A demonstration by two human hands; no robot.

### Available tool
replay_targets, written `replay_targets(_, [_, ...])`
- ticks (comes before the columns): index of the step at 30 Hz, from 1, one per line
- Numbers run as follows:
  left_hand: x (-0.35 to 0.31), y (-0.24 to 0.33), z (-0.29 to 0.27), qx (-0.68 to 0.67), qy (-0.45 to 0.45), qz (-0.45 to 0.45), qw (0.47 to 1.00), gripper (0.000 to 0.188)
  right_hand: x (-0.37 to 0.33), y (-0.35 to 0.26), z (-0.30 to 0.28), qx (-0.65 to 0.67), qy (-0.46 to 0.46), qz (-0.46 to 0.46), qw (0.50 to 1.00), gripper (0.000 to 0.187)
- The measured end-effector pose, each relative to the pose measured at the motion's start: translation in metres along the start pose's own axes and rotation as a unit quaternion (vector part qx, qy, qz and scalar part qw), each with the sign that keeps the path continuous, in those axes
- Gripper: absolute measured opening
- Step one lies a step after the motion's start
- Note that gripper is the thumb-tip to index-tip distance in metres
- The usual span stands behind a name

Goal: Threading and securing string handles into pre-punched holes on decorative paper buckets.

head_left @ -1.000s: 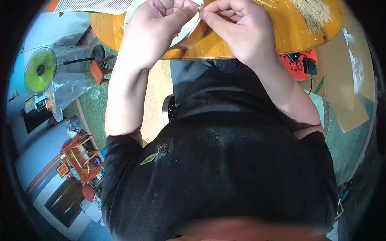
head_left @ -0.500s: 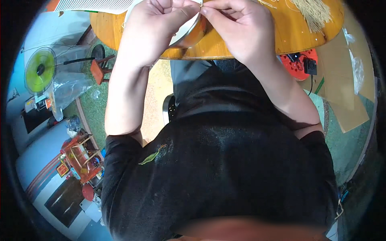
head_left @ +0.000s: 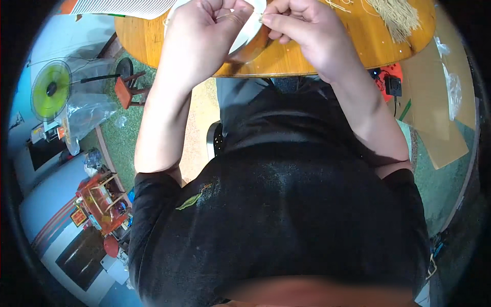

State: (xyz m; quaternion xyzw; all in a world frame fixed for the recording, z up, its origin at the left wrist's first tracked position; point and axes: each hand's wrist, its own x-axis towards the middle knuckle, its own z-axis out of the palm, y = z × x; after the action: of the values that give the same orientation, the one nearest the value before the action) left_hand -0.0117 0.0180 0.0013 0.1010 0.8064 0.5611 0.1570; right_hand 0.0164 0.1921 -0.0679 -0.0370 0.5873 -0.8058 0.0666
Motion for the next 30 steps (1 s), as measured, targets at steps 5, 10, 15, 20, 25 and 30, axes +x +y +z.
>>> replay_targets(5, [-0.003, 0.003, 0.002, 0.007, 0.010, -0.019, 1.000, 0.012, -0.001, -0.009, -0.007, 0.017, 0.008, 0.062, 0.998, 0.010])
replay_targets(10, [-0.007, 0.018, 0.010, 0.100, 0.031, -0.036, 0.994, 0.013, -0.005, -0.011, -0.011, 0.035, -0.001, 0.085, 0.996, 0.013])
replay_targets(15, [-0.005, 0.013, 0.007, 0.112, 0.040, -0.032, 0.992, 0.014, -0.008, 0.009, -0.020, 0.008, -0.090, -0.001, 0.996, 0.016])
replay_targets(20, [-0.003, 0.012, 0.006, 0.177, 0.075, -0.014, 0.981, 0.016, -0.018, 0.012, -0.024, -0.013, -0.099, -0.003, 0.995, 0.012])
replay_targets(25, [-0.001, 0.013, 0.007, 0.253, 0.080, 0.062, 0.962, 0.017, -0.019, 0.015, -0.025, -0.053, -0.121, -0.031, 0.991, 0.011])
replay_targets(30, [0.002, 0.024, 0.010, 0.309, 0.080, 0.037, 0.947, 0.017, -0.017, 0.020, -0.028, -0.064, -0.085, -0.052, 0.993, 0.008])
